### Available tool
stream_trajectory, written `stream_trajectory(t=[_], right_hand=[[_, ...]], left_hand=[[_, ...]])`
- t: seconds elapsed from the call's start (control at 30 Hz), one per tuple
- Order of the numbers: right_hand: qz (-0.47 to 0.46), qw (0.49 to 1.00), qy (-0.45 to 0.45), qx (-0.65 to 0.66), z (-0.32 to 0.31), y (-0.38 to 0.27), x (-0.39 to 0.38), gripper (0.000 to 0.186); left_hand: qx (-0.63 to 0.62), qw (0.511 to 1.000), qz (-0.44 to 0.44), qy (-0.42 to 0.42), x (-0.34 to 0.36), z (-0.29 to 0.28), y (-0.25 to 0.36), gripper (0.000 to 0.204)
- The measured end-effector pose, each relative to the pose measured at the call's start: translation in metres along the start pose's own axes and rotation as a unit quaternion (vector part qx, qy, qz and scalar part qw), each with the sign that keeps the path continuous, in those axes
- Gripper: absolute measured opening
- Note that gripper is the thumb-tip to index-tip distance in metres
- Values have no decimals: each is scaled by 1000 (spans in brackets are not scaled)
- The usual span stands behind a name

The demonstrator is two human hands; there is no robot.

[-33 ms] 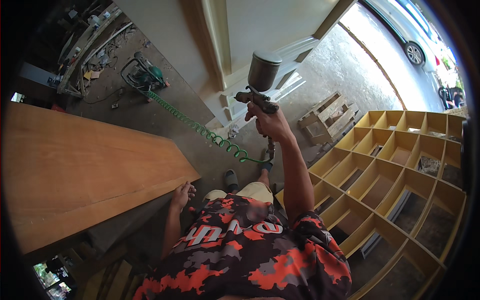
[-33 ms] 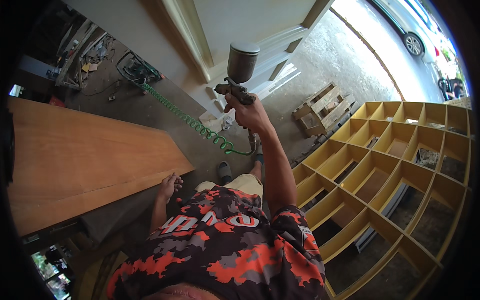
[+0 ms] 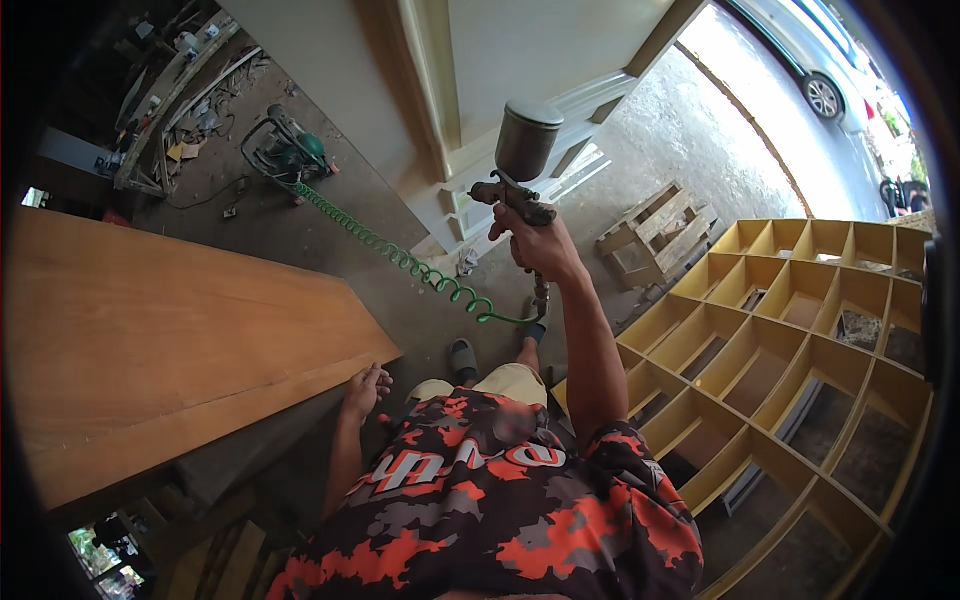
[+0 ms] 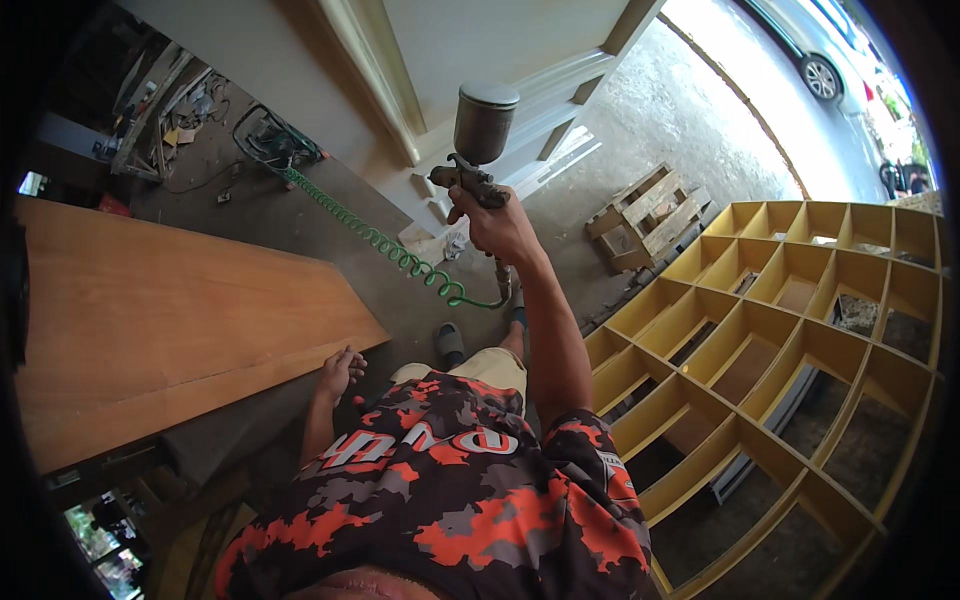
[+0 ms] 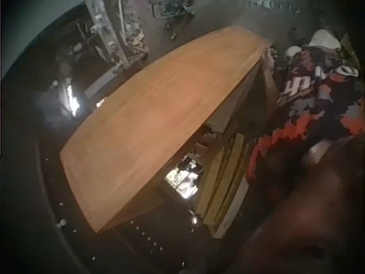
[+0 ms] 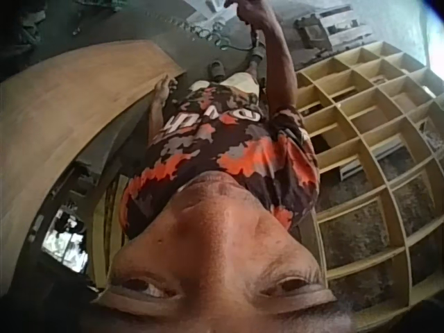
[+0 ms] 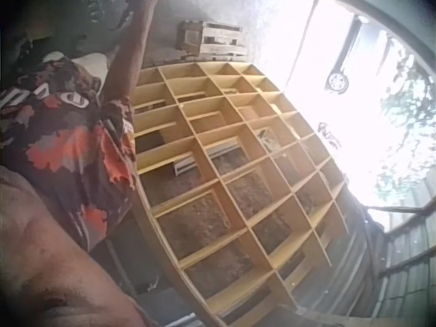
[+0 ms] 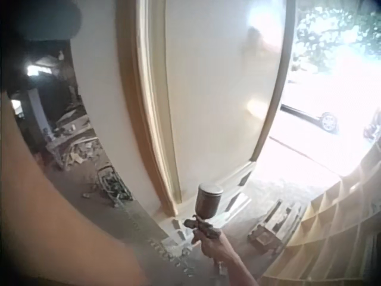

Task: The person is spray painting a large white wooden panel using a pneumatic spray gun connected to a compressor. They apply paint to the recessed details and edges of the wood while using their left hand to steady the panel or point at areas as they work in an open workshop.

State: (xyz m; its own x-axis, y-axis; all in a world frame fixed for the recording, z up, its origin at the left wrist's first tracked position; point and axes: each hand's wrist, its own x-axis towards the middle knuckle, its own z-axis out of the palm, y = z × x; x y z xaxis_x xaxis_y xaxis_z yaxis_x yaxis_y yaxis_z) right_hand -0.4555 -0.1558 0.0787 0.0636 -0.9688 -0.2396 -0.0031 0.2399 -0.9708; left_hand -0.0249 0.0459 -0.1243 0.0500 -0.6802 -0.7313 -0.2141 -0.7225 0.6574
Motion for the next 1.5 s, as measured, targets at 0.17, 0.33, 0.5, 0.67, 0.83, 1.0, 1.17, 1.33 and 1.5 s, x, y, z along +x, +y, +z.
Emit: stream_trajectory(t=[0.17, 0.33, 0.5, 0.67, 0.83, 1.0, 1.17, 1.33, 1.5], right_hand=[[-39, 991, 103, -71, 1, 28, 19, 29], [-121, 956, 254, -82, 2, 60, 16, 26], [-88, 973, 213, -32, 5, 84, -14, 21], [-103, 988, 114, -33, 6, 83, -41, 19], [-112, 986, 120, -12, 1, 87, -41, 21], [-121, 984, 129, -26, -3, 86, -41, 21], [-90, 995, 27, 17, -21, 61, -37, 18], [-96, 994, -44, -22, -63, 52, -30, 15], [-209, 964, -155, -61, -95, 49, -27, 15]], left_hand=[[12, 1000, 6, 1, 0, 1, 6, 46], [15, 1000, -5, 8, -4, -1, 8, 45], [21, 1000, -16, 6, -7, 1, 11, 45], [44, 999, -22, -1, -3, -1, 18, 45], [58, 998, -27, -1, 0, -2, 29, 46], [88, 996, -33, -3, 1, 9, 50, 44], [86, 996, -35, -8, -6, 23, 58, 42], [132, 978, 164, -4, -30, 80, 141, 34], [25, 948, 316, 4, -56, 188, 286, 30]])
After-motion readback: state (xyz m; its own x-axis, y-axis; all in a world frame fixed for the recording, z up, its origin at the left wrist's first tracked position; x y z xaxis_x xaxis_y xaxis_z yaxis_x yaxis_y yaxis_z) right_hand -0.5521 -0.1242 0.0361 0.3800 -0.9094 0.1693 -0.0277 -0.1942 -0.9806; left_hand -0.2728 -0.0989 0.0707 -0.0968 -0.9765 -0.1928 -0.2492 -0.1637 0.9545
